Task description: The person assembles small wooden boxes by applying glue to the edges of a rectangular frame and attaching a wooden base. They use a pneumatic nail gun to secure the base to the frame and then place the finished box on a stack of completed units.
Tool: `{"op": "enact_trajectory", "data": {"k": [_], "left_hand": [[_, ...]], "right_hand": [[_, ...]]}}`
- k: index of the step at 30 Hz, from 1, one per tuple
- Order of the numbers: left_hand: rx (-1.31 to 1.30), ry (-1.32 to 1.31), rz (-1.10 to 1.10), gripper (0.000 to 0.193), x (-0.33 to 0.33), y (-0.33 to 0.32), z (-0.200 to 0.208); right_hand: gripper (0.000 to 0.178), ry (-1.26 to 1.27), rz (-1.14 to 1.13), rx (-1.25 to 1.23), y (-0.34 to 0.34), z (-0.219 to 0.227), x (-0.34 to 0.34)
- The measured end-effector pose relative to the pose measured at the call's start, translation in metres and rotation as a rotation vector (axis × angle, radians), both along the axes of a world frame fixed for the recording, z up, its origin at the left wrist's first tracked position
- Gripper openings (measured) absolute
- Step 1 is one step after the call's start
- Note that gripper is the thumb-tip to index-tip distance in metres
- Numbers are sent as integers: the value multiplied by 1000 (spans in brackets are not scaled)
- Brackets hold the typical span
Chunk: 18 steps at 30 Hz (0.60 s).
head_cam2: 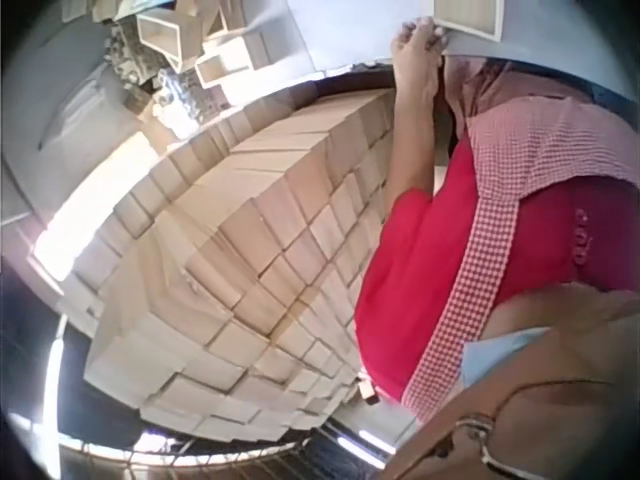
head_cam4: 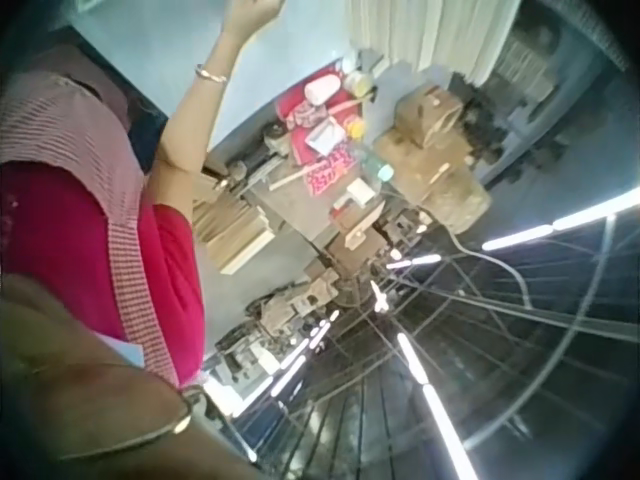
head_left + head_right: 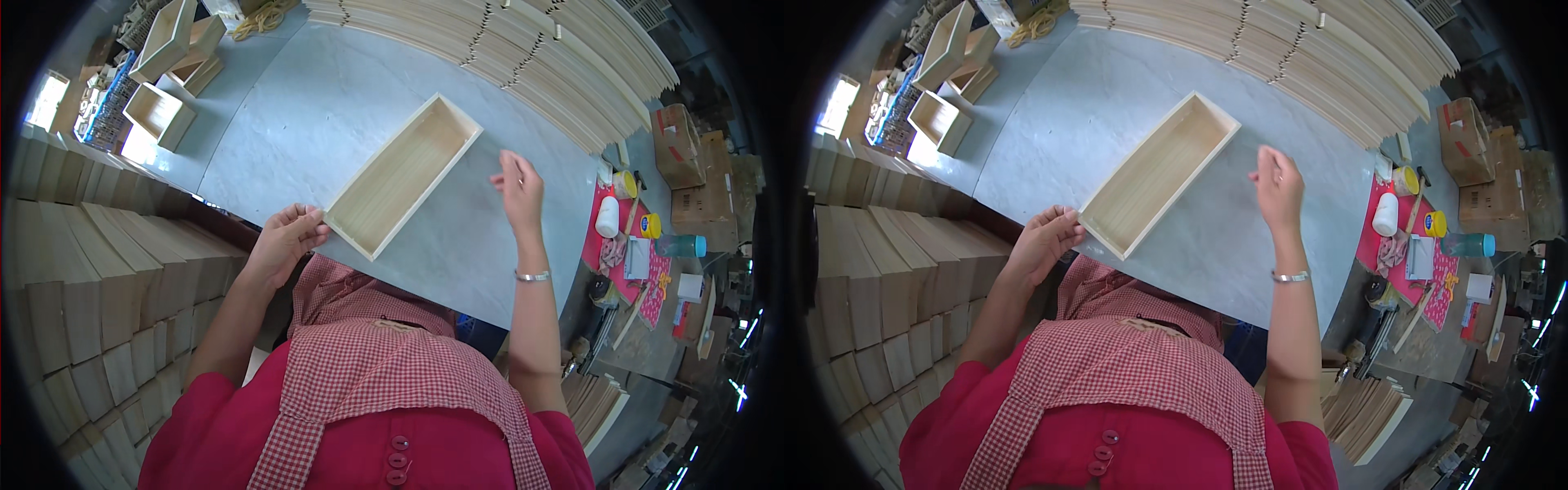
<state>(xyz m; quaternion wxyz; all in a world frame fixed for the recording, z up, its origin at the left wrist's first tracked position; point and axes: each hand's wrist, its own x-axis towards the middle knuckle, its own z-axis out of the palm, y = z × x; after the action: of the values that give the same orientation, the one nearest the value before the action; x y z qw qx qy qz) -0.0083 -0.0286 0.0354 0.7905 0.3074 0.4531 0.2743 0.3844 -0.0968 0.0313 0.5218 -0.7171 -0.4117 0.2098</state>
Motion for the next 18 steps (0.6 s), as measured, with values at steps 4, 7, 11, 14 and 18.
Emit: {"op": "enact_trajectory", "data": {"k": [4,7,11,14,18], "left_hand": [[10,34,3,7,4,2,0],[16,84,-4,7,5,4,4],[11,145,16,13,7,5,6],[-25,165,-8,29,7,6,5],[-67,123,-10,19,5,11,9]], "right_hand": [[43,50,-6,-106,48,-1,-2],[42,158,13,-138,56,-19,-1],[38,340,-53,-13,61,-25,-13],[32,296,-117,-13,63,-20,-2],[27,397,-30,-74,71,-16,-5]]}}
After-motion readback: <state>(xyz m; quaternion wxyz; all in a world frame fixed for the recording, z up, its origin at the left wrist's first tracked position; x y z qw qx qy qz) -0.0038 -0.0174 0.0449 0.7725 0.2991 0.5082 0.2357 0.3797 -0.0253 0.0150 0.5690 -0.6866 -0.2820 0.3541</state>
